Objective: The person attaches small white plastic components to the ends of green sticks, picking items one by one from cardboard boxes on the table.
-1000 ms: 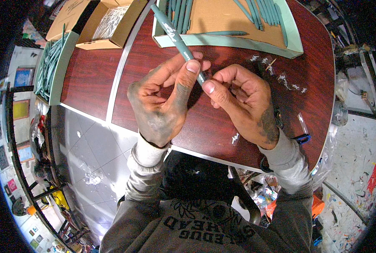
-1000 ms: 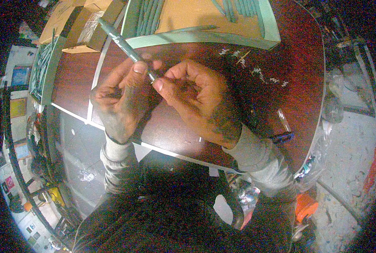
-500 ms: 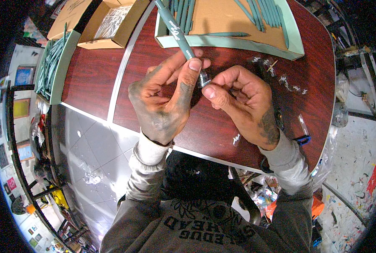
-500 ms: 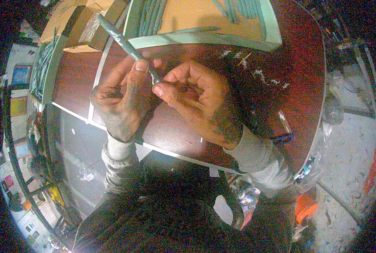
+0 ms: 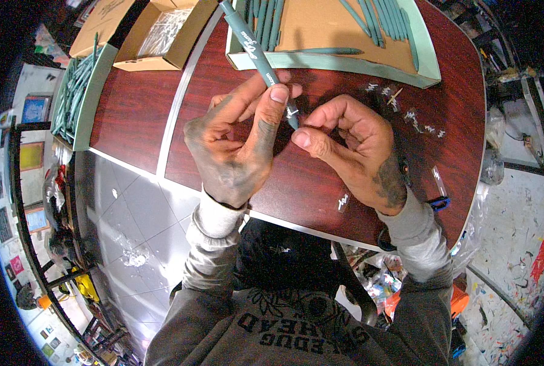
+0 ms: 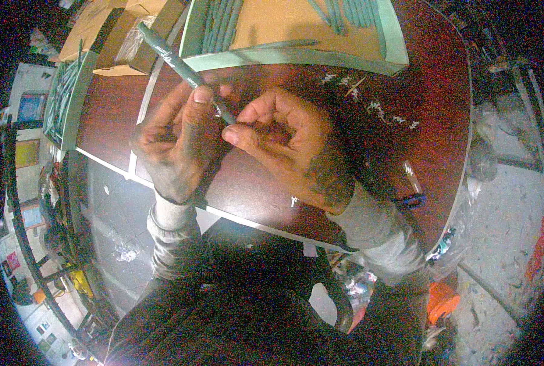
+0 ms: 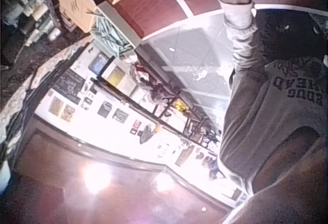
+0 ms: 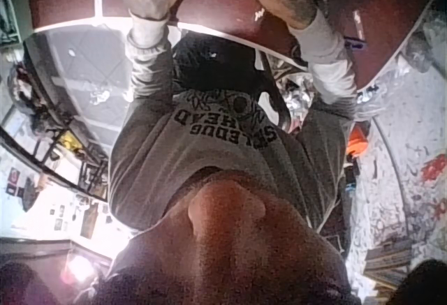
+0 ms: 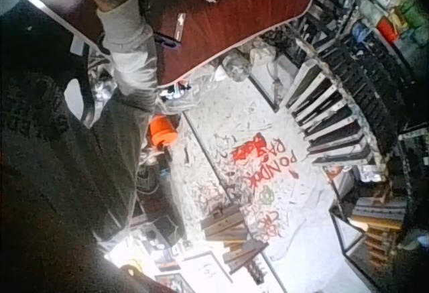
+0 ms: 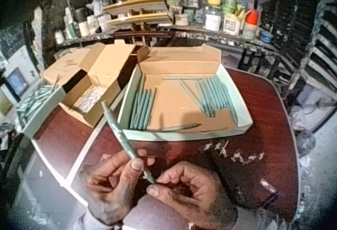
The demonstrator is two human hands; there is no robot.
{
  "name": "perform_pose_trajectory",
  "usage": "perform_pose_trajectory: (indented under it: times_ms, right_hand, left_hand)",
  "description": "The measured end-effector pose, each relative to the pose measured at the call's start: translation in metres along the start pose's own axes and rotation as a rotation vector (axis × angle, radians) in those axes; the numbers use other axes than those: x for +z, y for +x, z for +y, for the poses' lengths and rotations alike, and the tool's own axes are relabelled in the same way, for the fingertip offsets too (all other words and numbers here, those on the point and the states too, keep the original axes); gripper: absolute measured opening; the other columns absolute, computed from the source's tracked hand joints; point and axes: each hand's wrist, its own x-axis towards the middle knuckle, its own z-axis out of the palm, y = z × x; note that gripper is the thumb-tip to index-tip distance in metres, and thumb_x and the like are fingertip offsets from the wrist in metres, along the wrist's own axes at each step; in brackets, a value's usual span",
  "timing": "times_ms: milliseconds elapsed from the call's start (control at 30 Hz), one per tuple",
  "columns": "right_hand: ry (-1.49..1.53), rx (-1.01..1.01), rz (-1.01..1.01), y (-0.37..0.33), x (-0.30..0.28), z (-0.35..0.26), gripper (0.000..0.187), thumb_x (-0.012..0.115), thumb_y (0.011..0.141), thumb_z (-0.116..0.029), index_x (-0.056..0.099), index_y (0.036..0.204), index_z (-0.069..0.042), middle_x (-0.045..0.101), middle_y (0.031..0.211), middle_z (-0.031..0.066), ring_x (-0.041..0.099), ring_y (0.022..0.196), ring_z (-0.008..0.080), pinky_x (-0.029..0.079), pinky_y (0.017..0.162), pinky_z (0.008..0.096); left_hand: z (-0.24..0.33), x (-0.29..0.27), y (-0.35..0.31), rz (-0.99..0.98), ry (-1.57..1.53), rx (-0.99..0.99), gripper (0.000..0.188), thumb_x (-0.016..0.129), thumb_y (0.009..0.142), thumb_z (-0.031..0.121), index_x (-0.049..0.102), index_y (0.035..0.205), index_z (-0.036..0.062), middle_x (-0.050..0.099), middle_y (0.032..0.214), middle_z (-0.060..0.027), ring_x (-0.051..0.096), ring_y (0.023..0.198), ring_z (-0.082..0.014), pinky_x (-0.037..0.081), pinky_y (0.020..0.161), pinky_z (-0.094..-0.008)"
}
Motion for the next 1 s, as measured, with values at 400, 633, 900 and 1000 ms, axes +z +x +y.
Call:
perform_pose_trajectory:
  times_ms: [400, 633, 900, 1000]
  right_hand:
    - [-0.02, 0.033, -0.037, 0.001, -0.002, -0.003, 0.016, 0.075, 0.09, -0.016, 0.063, 0.092, -0.004, 0.065, 0.081, 0.0003, 0.059, 0.074, 0.0069, 0.048, 0.068, 0.0236]
    - [-0.018, 0.04, -0.026, 0.001, -0.002, -0.001, 0.016, 0.075, 0.09, -0.016, 0.064, 0.092, -0.005, 0.064, 0.08, -0.0013, 0.058, 0.073, 0.0061, 0.047, 0.066, 0.0231]
    - [-0.173, -0.002, -0.084, 0.002, -0.008, 0.001, 0.018, 0.077, 0.088, -0.017, 0.065, 0.095, -0.005, 0.064, 0.08, -0.0007, 0.058, 0.073, 0.008, 0.048, 0.067, 0.0245]
    - [-0.438, -0.143, -0.115, 0.004, -0.012, -0.003, 0.02, 0.076, 0.088, -0.016, 0.065, 0.1, -0.004, 0.064, 0.081, 0.0031, 0.061, 0.076, 0.0146, 0.05, 0.071, 0.0283]
  left_hand:
    - [0.005, -0.004, 0.001, -0.012, -0.055, -0.047, 0.027, 0.07, 0.095, 0.012, 0.069, 0.116, -0.0049, 0.077, 0.096, -0.0144, 0.07, 0.081, -0.0109, 0.053, 0.075, -0.0241]
    - [0.004, -0.004, 0.002, -0.002, -0.088, -0.026, 0.027, 0.07, 0.095, 0.013, 0.07, 0.117, -0.0044, 0.077, 0.095, -0.0139, 0.068, 0.083, -0.0107, 0.052, 0.073, -0.0241]
    - [0.005, -0.007, 0.005, -0.015, -0.104, -0.037, 0.027, 0.07, 0.096, 0.013, 0.069, 0.116, -0.005, 0.076, 0.094, -0.0137, 0.067, 0.083, -0.0098, 0.052, 0.071, -0.0238]
    - [0.004, -0.008, 0.006, -0.018, -0.133, -0.036, 0.028, 0.07, 0.096, 0.014, 0.069, 0.116, -0.005, 0.076, 0.094, -0.013, 0.066, 0.081, -0.009, 0.052, 0.07, -0.0234]
